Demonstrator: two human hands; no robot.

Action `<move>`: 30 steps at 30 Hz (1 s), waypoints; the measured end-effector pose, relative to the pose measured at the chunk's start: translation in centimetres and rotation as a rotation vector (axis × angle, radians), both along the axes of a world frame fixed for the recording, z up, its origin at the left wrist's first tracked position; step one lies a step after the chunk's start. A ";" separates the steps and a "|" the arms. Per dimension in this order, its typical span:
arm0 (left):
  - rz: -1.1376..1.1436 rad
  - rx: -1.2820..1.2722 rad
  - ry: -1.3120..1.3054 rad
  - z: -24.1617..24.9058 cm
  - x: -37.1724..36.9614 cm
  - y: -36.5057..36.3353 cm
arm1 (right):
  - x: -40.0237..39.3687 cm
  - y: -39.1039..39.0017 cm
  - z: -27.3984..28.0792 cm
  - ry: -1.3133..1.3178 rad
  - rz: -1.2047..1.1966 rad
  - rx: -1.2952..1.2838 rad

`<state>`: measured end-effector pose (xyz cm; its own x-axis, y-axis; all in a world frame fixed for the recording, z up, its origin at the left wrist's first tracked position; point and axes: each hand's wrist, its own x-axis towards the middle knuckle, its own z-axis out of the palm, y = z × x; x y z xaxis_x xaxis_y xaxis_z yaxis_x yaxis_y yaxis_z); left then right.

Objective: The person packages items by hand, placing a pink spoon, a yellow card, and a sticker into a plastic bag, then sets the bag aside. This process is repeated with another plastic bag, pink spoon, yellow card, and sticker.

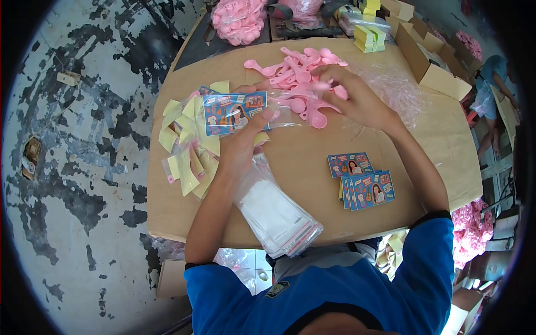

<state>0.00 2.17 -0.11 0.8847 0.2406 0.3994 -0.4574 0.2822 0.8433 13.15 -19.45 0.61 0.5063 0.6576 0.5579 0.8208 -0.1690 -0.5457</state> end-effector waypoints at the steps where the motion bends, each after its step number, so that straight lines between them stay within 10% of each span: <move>1: -0.001 -0.015 0.021 0.3 -0.2 -0.1 | -0.3 0.1 0.4 0.190 0.038 0.132; 7: -0.043 -0.101 0.022 0.5 -0.1 0.3 | -1.8 -0.9 3.1 0.628 0.166 0.007; 10: -0.069 -0.167 0.004 0.1 0.3 0.8 | -3.4 -1.5 5.5 0.599 0.080 -0.273; 20: -0.235 -0.267 0.087 -0.9 -0.7 -1.5 | -6.6 0.0 3.6 0.403 0.314 0.038; 30: -0.229 -0.230 0.085 -0.6 -0.7 -2.7 | -8.4 -2.0 8.9 0.434 -0.076 -0.082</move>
